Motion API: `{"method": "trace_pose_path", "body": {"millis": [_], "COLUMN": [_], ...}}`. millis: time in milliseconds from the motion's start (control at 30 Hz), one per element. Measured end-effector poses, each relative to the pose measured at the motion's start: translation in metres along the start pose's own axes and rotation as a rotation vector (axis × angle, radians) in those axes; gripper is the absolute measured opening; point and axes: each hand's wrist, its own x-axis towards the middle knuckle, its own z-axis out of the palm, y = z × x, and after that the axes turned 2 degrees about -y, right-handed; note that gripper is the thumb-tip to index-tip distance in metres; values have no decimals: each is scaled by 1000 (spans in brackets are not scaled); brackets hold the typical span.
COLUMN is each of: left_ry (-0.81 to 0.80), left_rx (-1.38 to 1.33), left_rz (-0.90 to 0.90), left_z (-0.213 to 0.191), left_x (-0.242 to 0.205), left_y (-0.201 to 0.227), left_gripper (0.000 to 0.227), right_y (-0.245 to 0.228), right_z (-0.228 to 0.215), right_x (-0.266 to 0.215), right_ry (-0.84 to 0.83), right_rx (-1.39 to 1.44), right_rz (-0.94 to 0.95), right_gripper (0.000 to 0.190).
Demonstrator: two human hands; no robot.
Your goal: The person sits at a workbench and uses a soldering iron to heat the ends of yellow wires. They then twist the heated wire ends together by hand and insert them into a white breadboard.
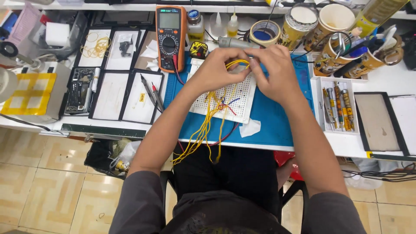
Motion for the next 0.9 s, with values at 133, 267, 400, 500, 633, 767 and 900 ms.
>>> {"method": "trace_pose_path", "body": {"millis": [133,267,400,500,633,767,900], "left_ry": [66,70,5,-33,-81,-36,-48], "left_rx": [346,339,223,73,-365,-486,-782], "left_rz": [184,345,235,122,-33,-206,-309], "left_z": [-4,-8,-16,-19,-20,-14,-13], "left_x": [-2,4,5,6,2,1,4], "left_y": [-15,-27,-26,-26,-17,-14,-27], "left_gripper": [20,11,16,22,23,24,23], "right_y": [-1,-1,1,3,0,-6,-10], "right_z": [-4,-8,-8,-7,-9,-14,-17], "right_x": [0,0,3,4,3,1,1], "right_ry": [-159,-160,-148,-147,-116,-77,-55], "right_rx": [149,261,268,239,260,321,353], "right_rz": [189,209,191,176,164,107,120], "right_gripper": [33,28,28,31,39,41,34]}}
